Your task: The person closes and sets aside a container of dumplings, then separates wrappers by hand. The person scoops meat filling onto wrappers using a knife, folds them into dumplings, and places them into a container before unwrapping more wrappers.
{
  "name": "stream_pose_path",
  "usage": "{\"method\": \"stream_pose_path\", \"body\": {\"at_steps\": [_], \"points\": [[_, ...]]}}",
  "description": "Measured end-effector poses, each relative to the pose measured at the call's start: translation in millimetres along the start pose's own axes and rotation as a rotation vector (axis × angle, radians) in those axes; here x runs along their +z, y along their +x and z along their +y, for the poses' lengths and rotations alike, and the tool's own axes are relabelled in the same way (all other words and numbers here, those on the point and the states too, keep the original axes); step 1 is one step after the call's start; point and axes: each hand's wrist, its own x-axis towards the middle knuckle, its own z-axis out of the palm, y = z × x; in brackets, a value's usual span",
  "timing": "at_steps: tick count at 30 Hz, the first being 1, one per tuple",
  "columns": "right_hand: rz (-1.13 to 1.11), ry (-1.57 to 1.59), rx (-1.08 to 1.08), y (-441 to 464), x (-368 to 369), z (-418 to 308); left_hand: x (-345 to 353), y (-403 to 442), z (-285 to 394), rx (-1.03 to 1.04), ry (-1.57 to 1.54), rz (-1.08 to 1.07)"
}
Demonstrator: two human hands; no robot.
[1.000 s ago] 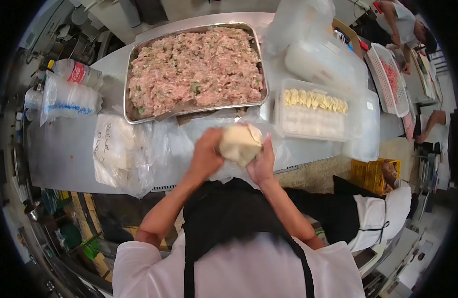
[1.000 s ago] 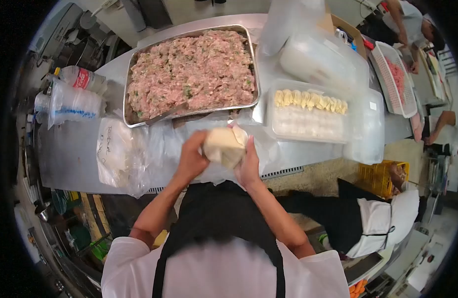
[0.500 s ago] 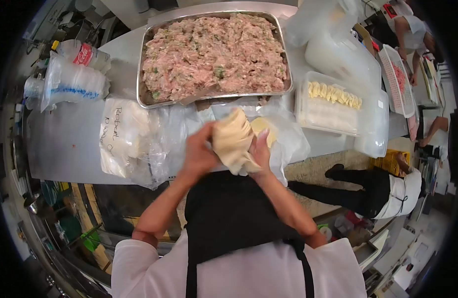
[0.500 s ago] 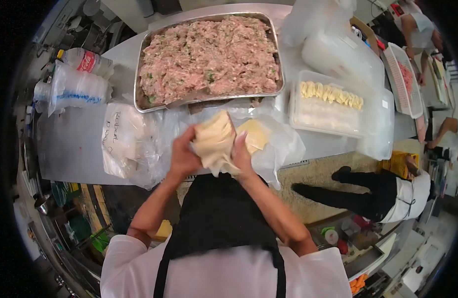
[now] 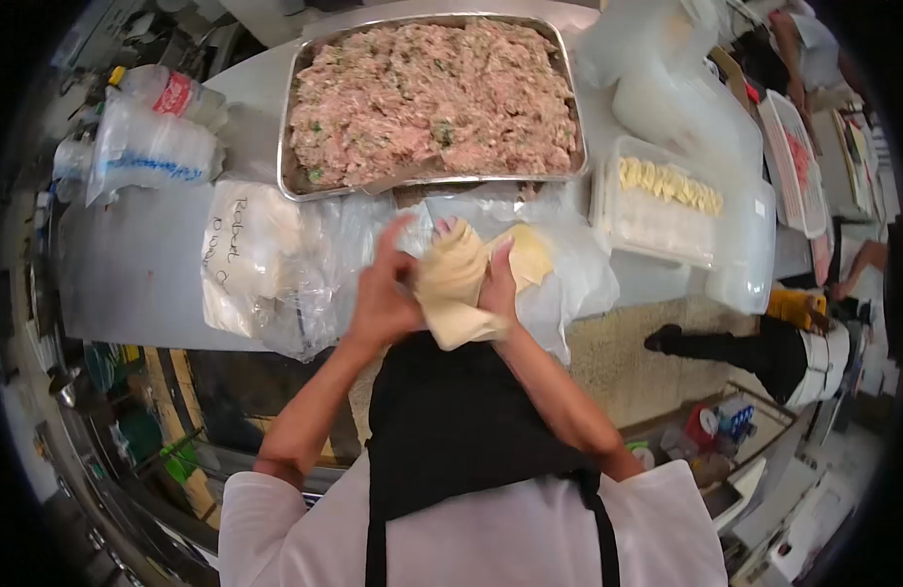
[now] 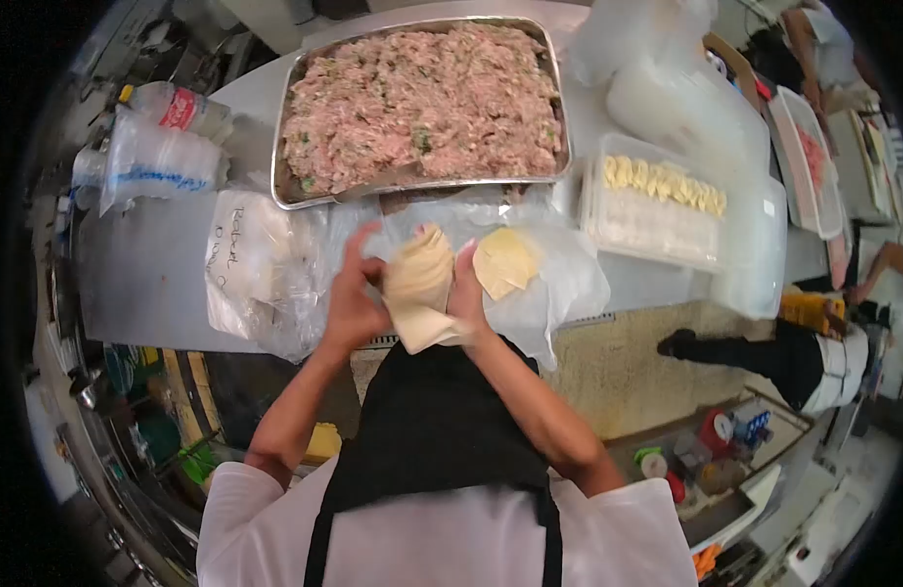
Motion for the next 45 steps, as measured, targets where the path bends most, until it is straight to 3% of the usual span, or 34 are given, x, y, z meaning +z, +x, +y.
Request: {"method": "stream_pose_path", "body": {"at_steps": [1, 3, 4, 7, 8, 11, 13, 14, 17, 21, 22, 23, 24, 26, 28, 30, 31, 33, 34, 35, 37, 39, 41, 43, 45], "points": [[-0.165, -0.168, -0.026, -7.1, -5.8, 0.9, -5.1, 5.4, -2.3, -0.008, 0.012, 0.013], [-0.178, -0.317, -0.028, -6.2, -8.9, 3.1, -5.6, 13.9, 0.3, -0.223, 0.293, 0.231], [-0.189, -0.369, -0.038, -2.2, -8.9, -1.4, -0.6, 18.1, 8.4, -0.203, 0.298, 0.242], [-0.097, -0.036, 0.213, 4.4, -19.6, -21.0, 20.4, -9.2, 33.3, -0.062, 0.139, 0.059], [-0.244, -0.128, 0.154, 2.8, -29.4, -29.3, 16.8, -0.8, 8.7, -0.224, 0.105, 0.133], [-0.431, -0.170, 0.127, -7.1, -47.0, -54.8, -2.6, 12.3, 17.7, -0.298, 0.271, 0.218], [-0.443, -0.836, -0.143, -20.6, -37.0, -77.6, -9.6, 7.3, 32.1, -0.344, 0.373, 0.188], [-0.458, -0.990, -0.166, -13.0, -38.8, -78.2, -12.2, 7.1, 38.8, -0.349, 0.321, 0.119], [-0.555, -1.203, -0.001, -4.0, -24.3, -80.5, -10.0, 6.9, 54.1, -0.397, 0.192, 0.012], [-0.637, -1.219, -0.019, -5.3, -16.3, -84.1, -10.2, 6.0, 59.6, -0.456, -0.013, -0.123], [-0.613, -1.019, 0.047, -1.4, -25.9, -77.1, -12.6, 5.3, 57.9, -0.461, -0.016, -0.111], [-0.585, -0.820, 0.111, 2.7, -35.1, -70.8, -16.2, 5.1, 54.6, -0.458, -0.219, -0.181], [-0.597, -0.823, 0.119, 5.0, -35.3, -68.9, -18.4, 3.4, 52.3, -0.448, -0.422, -0.249], [-0.426, -0.475, 0.442, 10.2, -35.7, -65.5, -15.2, -3.2, 52.4, -0.436, -0.491, -0.167], [-0.370, -0.455, 0.371, 12.9, -30.7, -61.4, -2.4, -11.9, 52.6, -0.422, -0.559, -0.088], [-0.316, -0.429, 0.292, 17.2, -26.2, -57.7, 23.5, -22.1, 47.9, -0.299, -0.864, 0.306], [-0.368, -0.519, 0.186, 20.3, -24.8, -55.9, 33.7, -24.4, 38.2, -0.295, -0.861, 0.314], [-0.423, -0.606, 0.087, 23.7, -21.0, -51.1, 51.3, -30.4, 28.6, -0.202, -0.293, 0.559], [-0.344, -0.361, 0.201, 28.8, -16.4, -49.4, 57.2, -36.0, 33.7, -0.136, -0.021, 0.605], [-0.257, -0.117, 0.311, 30.7, -13.4, -48.2, 56.3, -35.9, 35.8, -0.137, -0.021, 0.609], [-0.320, -0.169, 0.356, 26.3, -19.3, -42.6, 55.2, -34.8, 38.3, -0.076, -0.151, 0.495], [-0.390, -0.207, 0.401, 24.4, -19.5, -30.3, 35.2, -24.8, 17.6, -0.073, -0.015, 0.599], [-0.456, -0.273, 0.365, 24.2, -19.6, -24.8, 27.6, -21.4, 22.5, -0.316, 0.209, 0.674], [-0.440, -0.264, 0.379, 31.6, -21.9, -30.2, 41.4, -20.3, 36.1, -0.306, 0.289, 0.654], [-0.775, 0.273, 0.548, 45.2, -34.2, -31.4, 48.1, -30.2, 31.5, -0.141, 0.099, 0.459]]}}
